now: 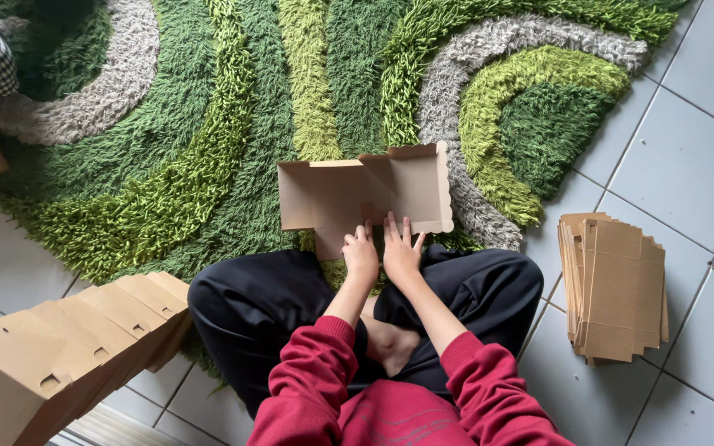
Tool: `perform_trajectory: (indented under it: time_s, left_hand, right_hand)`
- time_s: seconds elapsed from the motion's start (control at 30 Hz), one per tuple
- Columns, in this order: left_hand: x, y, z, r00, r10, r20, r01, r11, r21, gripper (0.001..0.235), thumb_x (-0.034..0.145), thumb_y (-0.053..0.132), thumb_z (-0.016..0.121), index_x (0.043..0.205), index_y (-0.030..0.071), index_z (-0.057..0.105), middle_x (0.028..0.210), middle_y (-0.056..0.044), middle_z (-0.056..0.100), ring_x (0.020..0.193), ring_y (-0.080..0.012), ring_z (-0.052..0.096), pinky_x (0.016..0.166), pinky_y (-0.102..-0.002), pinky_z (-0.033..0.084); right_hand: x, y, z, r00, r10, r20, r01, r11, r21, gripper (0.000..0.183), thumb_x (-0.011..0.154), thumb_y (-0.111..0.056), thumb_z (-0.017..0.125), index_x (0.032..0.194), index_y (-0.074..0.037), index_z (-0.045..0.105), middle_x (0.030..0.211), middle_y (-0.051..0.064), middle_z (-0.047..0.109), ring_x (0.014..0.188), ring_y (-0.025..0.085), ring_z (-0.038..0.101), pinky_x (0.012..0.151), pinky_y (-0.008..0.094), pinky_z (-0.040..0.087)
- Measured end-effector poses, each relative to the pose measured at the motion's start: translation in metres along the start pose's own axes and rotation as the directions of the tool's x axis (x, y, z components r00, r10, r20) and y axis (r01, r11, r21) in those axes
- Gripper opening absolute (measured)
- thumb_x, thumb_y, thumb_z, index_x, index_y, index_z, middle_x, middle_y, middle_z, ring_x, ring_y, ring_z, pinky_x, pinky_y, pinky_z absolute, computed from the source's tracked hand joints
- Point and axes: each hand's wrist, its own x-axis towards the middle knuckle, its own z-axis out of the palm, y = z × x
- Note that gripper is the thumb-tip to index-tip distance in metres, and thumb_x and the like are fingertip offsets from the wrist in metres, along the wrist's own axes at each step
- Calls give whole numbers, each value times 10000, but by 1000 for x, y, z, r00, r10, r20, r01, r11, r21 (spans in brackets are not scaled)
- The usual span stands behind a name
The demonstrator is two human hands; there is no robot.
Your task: The person sits on a rug and assembles a cardboard box by hand. They unfold a flat cardboard sheet, fold the side flaps, and tuck the tabs into slots to form the box structure.
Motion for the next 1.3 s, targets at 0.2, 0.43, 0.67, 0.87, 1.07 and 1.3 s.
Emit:
perform_trajectory:
  time_s: [0.2, 0.43, 0.67, 0.87, 1.07, 1.3]
  left_hand:
    - [-7, -3, -11, 1000, 12, 20, -12, 1000, 2, 582, 954, 102, 386, 1506, 140, 208, 1099, -88, 392, 882, -293, 460, 622, -473, 553]
    - [2, -18, 4, 998, 35, -43, -40, 992, -124, 602, 917, 89, 419, 1489, 176, 255, 1089, -97, 378, 886, -307, 464, 610, -427, 560]
    - [-22, -45, -21, 992, 82, -93, -103, 962, -253, 623, 902, 140, 497, 1481, 227, 286, 1161, -108, 377, 953, -293, 503, 650, -433, 587]
    - [-28, -43, -14, 989, 37, -140, -75, 958, -276, 575, 927, 168, 487, 1469, 254, 314, 1214, -137, 371, 978, -292, 490, 647, -469, 593]
    - [-30, -40, -19, 993, 16, -114, -50, 952, -302, 605, 899, 104, 497, 1462, 242, 322, 1310, -154, 339, 1003, -309, 458, 650, -491, 598]
    - [-25, -34, -19, 999, 22, -47, -35, 959, -280, 629, 901, 70, 478, 1479, 222, 283, 1336, -151, 324, 1015, -310, 440, 663, -510, 594]
  right_hand:
    - [-3, 1, 16, 1000, -8, -14, 8, 1000, -12, 701, 895, 18, 302, 1525, -189, 74, 1598, -84, -60, 1453, 312, -4, 1089, 680, 93]
    - [13, 0, 22, 1000, 7, 13, -7, 998, -64, 688, 884, 17, 317, 1516, -174, 122, 1601, -73, -31, 1447, 332, 46, 1081, 694, 63]
    - [3, 3, -16, 970, -11, 243, -27, 988, 151, 862, 790, 30, 415, 1519, -259, 56, 1585, -98, -84, 1451, 325, -30, 1028, 765, 24]
    - [-8, -8, -37, 965, -36, 259, -1, 990, 142, 905, 814, 19, 429, 1492, -446, 50, 1584, -40, -31, 1442, 375, 14, 1014, 773, 56]
    - [-17, -20, -55, 976, -29, 214, 13, 997, 76, 767, 872, 16, 415, 1478, -415, 231, 1530, 81, 121, 1403, 425, 87, 1051, 718, 122]
    - [-13, -2, -62, 994, -26, 104, 28, 999, -18, 615, 898, -54, 425, 1377, -439, 435, 1252, 65, 367, 1221, 353, 327, 1050, 673, 104]
